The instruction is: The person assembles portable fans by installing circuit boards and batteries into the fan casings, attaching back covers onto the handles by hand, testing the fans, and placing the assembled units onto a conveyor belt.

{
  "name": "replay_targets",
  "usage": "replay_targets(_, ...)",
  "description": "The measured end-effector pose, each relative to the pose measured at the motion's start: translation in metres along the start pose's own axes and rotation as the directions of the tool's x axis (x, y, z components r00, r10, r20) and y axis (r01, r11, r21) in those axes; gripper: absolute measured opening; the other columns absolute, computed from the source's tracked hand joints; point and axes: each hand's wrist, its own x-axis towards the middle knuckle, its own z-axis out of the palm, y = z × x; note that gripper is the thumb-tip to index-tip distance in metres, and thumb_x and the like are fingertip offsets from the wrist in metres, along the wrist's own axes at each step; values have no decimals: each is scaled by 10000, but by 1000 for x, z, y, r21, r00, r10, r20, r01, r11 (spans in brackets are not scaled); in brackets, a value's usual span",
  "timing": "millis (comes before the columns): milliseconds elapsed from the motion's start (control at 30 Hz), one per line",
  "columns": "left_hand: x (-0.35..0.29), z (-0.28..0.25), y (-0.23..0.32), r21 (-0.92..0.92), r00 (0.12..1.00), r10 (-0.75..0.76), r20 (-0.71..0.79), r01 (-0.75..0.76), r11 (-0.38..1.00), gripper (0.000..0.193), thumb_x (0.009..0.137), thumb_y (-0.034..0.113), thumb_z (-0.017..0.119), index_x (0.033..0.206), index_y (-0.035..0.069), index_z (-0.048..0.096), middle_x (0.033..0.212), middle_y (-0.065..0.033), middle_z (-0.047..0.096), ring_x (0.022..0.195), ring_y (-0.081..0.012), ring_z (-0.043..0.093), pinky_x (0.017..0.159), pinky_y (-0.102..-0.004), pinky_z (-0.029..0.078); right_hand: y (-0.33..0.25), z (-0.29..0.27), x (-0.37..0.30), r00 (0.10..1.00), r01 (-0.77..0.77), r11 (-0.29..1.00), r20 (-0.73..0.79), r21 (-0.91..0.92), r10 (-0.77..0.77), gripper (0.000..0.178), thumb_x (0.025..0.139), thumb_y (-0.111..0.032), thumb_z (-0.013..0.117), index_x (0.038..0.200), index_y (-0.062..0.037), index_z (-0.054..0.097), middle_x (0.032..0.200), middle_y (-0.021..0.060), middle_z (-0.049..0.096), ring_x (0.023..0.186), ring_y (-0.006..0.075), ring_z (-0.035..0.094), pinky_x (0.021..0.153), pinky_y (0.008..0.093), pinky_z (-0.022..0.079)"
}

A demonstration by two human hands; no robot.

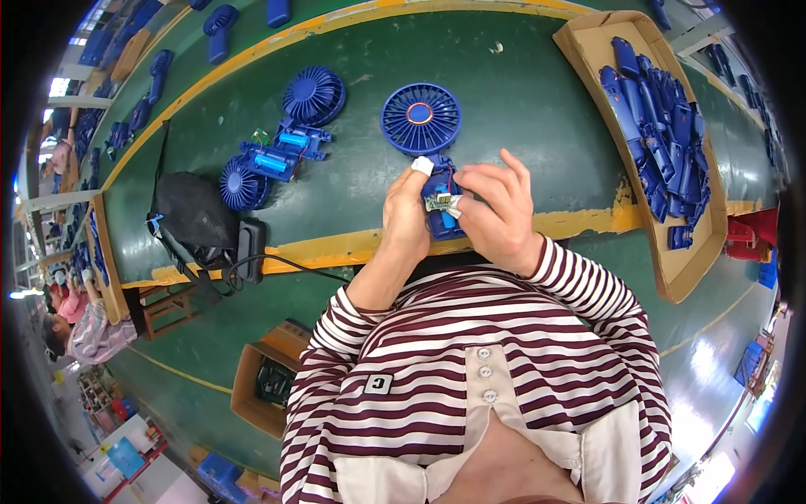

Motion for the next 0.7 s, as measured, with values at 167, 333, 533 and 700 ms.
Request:
replay_targets(167,-4,7,5,30,1000,26,3,-26,999,238,900,185,446,1014,8,556,893,-67,602,782,-126,582,683,-253,478,1,3,-5,1000,-7,1000,-16,-14,7,176,586,-80,646,750,-89,581,966,57,598,932,232,569,941,546,294)
replay_targets(333,-5,6,3,55,999,39,19,-40,998,243,899,185,459,1031,5,553,900,-57,602,768,-119,578,677,-245,477,5,0,-7,999,39,999,32,-11,-39,170,610,-87,656,766,-95,589,939,34,620,965,225,575,970,561,255)
replay_targets(533,-5,4,1,67,998,24,56,-28,997,250,898,190,476,1040,0,552,912,-58,597,785,-113,574,682,-243,475,7,0,-7,997,45,999,63,-20,-43,134,634,-95,650,750,-86,584,939,32,625,980,220,573,984,574,233)
replay_targets(700,-4,4,0,82,999,15,51,-20,996,250,895,184,477,1040,-6,550,914,-60,595,782,-113,574,679,-245,477,8,-3,-5,994,48,998,102,-29,-45,146,630,-86,650,757,-89,577,888,18,610,998,212,559,988,573,232)
